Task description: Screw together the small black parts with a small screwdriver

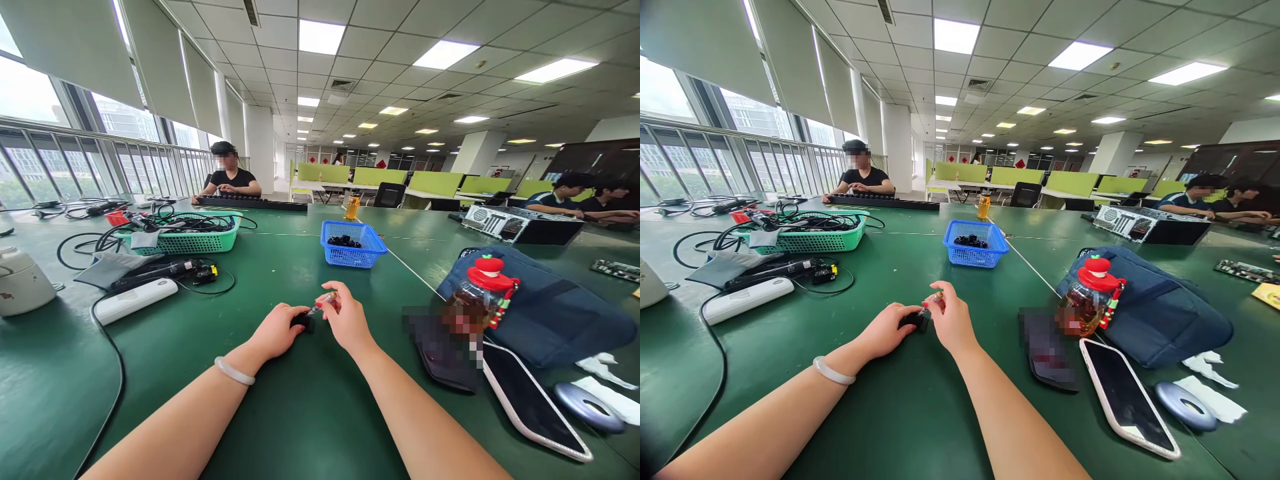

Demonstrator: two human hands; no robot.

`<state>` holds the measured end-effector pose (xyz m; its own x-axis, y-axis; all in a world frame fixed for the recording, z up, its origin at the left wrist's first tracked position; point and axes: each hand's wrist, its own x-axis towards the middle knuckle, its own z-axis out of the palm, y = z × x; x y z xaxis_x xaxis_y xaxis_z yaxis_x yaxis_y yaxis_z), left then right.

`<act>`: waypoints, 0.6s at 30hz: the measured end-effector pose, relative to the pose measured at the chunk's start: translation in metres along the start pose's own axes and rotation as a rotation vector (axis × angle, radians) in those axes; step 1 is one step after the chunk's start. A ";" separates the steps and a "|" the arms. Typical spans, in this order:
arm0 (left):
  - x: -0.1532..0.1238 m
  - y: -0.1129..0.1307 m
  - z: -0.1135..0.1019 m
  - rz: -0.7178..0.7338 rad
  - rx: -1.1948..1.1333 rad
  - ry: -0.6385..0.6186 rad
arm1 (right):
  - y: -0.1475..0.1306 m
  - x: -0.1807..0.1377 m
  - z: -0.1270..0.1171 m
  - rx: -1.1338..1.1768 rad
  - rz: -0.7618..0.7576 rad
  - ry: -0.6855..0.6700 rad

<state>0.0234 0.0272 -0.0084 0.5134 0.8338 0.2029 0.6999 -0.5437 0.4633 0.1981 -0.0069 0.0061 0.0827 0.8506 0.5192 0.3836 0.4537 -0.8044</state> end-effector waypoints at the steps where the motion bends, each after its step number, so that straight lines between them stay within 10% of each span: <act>1: 0.000 0.000 0.000 -0.007 0.002 -0.004 | 0.001 0.001 0.000 0.011 0.027 0.017; 9: 0.001 -0.004 0.000 0.006 0.023 -0.021 | -0.004 -0.003 -0.009 -0.035 -0.153 0.174; 18: 0.001 -0.005 0.003 0.073 0.021 -0.003 | -0.012 -0.006 -0.006 -0.168 -0.372 -0.117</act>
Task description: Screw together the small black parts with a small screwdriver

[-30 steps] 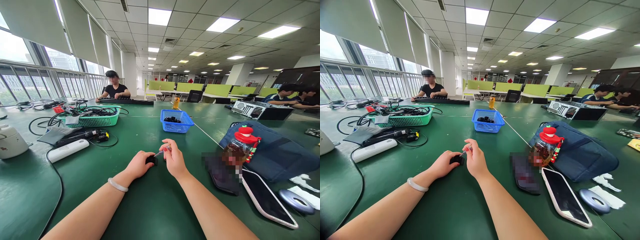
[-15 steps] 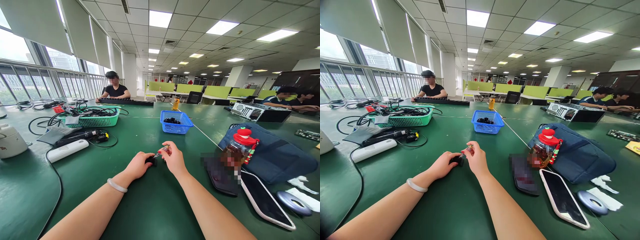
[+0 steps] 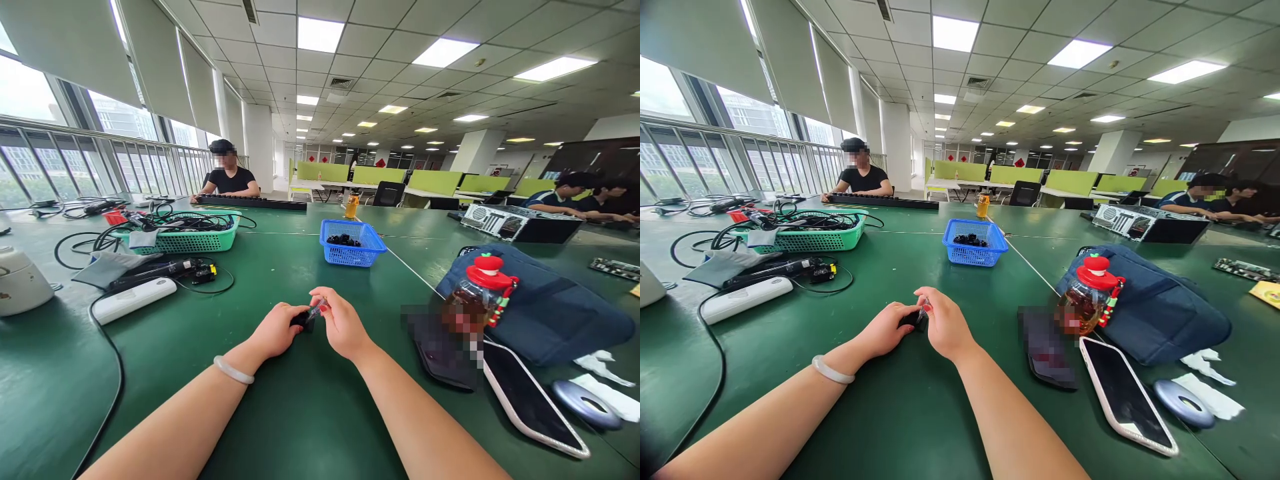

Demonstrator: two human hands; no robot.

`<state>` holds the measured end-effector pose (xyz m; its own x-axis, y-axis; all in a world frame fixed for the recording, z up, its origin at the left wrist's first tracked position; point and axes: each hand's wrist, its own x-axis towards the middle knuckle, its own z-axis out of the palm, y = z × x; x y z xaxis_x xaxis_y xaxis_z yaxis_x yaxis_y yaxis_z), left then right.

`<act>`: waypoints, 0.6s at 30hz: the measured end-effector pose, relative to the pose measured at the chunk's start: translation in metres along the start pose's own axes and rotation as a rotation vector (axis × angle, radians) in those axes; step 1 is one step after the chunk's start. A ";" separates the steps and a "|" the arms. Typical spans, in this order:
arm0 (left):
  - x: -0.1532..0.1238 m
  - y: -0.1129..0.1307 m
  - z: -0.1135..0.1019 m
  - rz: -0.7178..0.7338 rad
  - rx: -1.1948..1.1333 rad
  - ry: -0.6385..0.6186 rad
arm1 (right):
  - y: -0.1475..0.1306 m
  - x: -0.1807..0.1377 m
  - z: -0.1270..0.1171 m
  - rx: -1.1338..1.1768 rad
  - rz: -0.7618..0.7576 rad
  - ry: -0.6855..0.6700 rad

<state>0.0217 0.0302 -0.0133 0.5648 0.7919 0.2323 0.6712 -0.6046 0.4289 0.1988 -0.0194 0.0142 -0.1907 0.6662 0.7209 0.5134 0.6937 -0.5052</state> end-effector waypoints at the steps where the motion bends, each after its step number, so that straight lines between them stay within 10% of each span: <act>1: 0.000 0.000 0.000 0.005 -0.002 -0.002 | 0.000 0.001 0.000 0.007 0.008 -0.014; 18: 0.000 0.001 0.001 -0.015 -0.019 -0.009 | 0.000 -0.001 -0.002 0.036 0.058 0.237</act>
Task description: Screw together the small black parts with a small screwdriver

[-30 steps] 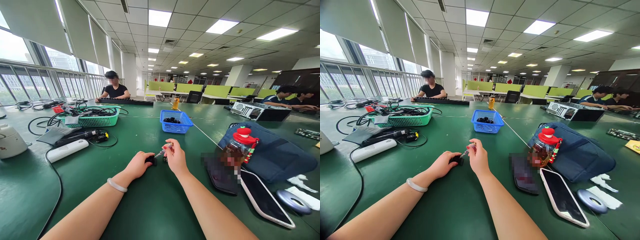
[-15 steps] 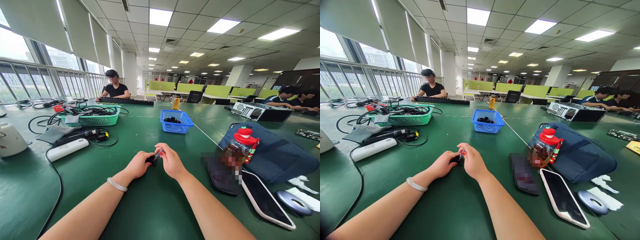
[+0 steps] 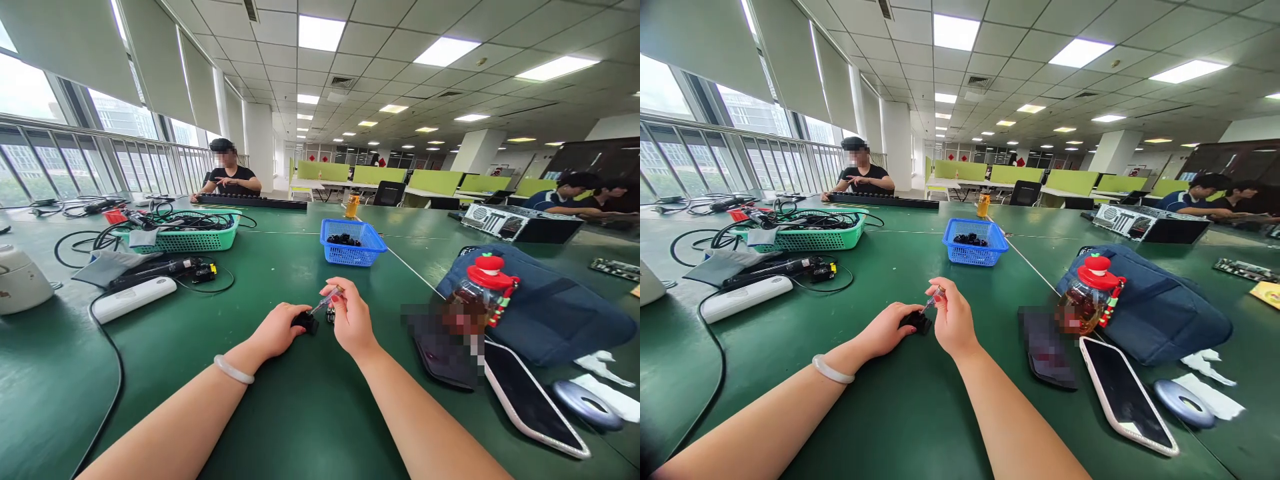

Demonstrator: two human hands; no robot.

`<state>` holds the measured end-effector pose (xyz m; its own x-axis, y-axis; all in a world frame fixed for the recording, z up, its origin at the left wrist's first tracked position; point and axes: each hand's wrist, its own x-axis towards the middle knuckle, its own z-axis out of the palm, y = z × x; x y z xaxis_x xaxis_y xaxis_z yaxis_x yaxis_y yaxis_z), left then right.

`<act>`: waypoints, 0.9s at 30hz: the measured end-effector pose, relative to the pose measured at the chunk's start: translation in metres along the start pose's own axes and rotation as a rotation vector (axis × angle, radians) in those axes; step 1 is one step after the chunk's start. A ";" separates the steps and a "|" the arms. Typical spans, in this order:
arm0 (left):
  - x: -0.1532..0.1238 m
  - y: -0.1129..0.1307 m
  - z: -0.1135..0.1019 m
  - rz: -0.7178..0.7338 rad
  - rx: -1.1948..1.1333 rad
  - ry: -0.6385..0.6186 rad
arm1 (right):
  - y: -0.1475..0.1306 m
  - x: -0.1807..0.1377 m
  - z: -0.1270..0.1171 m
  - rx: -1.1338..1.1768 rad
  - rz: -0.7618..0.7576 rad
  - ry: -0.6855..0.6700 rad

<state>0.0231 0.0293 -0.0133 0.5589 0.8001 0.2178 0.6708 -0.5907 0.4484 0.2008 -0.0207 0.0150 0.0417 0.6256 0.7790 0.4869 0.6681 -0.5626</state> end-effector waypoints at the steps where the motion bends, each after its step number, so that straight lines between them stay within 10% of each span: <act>1: 0.000 0.000 0.000 -0.003 -0.001 0.003 | 0.001 0.000 0.001 -0.002 0.015 -0.035; 15: -0.002 0.004 -0.004 -0.015 -0.014 -0.002 | 0.006 0.004 0.000 0.051 0.218 0.063; 27: -0.002 0.007 -0.004 0.011 -0.064 0.038 | 0.006 0.001 0.006 0.002 0.204 -0.159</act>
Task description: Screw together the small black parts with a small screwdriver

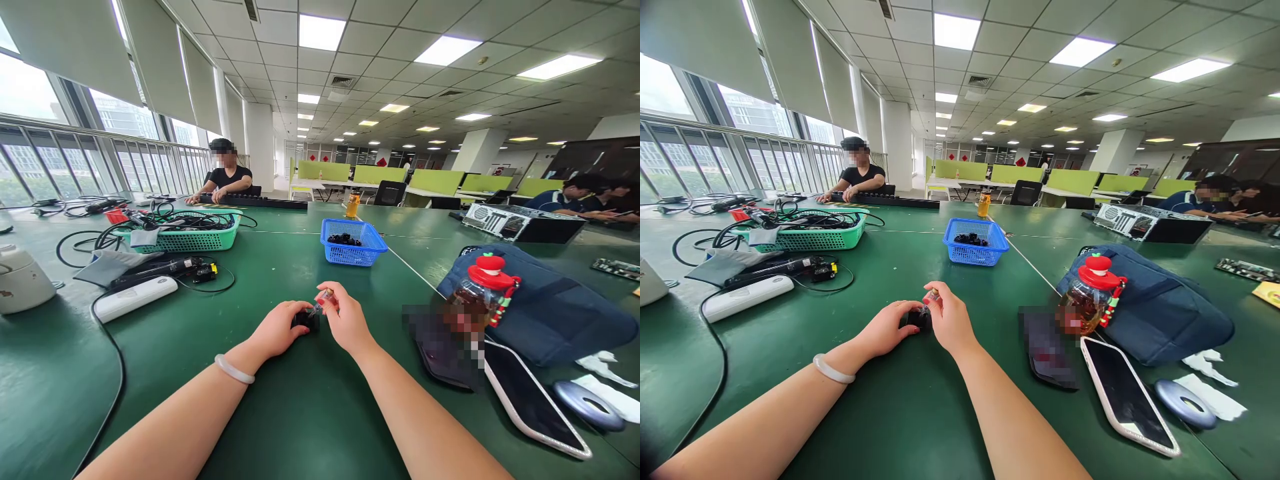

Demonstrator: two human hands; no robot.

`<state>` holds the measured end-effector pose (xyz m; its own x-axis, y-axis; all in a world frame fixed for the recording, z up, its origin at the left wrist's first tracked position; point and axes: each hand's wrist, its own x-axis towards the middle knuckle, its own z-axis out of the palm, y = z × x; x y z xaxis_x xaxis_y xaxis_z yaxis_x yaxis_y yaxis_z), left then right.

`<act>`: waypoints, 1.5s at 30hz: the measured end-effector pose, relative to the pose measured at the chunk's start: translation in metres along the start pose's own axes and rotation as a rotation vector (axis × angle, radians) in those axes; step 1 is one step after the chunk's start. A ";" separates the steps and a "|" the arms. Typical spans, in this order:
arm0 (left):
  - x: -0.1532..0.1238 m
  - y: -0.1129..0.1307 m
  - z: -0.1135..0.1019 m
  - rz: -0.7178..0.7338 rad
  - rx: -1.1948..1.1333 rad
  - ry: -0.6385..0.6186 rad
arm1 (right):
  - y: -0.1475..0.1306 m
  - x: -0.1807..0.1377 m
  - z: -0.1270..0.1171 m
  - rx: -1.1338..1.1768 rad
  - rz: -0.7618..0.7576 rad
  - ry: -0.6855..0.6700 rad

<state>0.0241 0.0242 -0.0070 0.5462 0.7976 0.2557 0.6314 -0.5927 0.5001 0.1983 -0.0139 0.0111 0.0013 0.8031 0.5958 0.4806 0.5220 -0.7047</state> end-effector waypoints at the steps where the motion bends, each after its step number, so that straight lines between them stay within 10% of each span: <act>1: 0.000 0.001 0.000 0.003 -0.002 0.006 | 0.000 0.000 0.000 -0.005 0.016 0.008; 12: -0.001 0.003 -0.008 -0.096 0.197 0.215 | 0.010 0.003 -0.019 -0.047 -0.094 0.503; 21: -0.007 0.001 -0.018 -0.368 0.455 0.116 | 0.026 0.006 -0.023 -0.371 -0.056 0.528; 33: -0.010 0.016 -0.017 -0.282 0.463 0.165 | 0.019 0.003 -0.008 -0.001 -0.020 0.337; 45: -0.008 0.030 0.014 0.032 0.249 -0.035 | 0.030 0.008 -0.015 0.091 0.055 0.561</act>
<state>0.0468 -0.0018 -0.0059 0.5840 0.7764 0.2371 0.7273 -0.6301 0.2719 0.2259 0.0036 0.0006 0.5020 0.5672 0.6529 0.3890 0.5262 -0.7562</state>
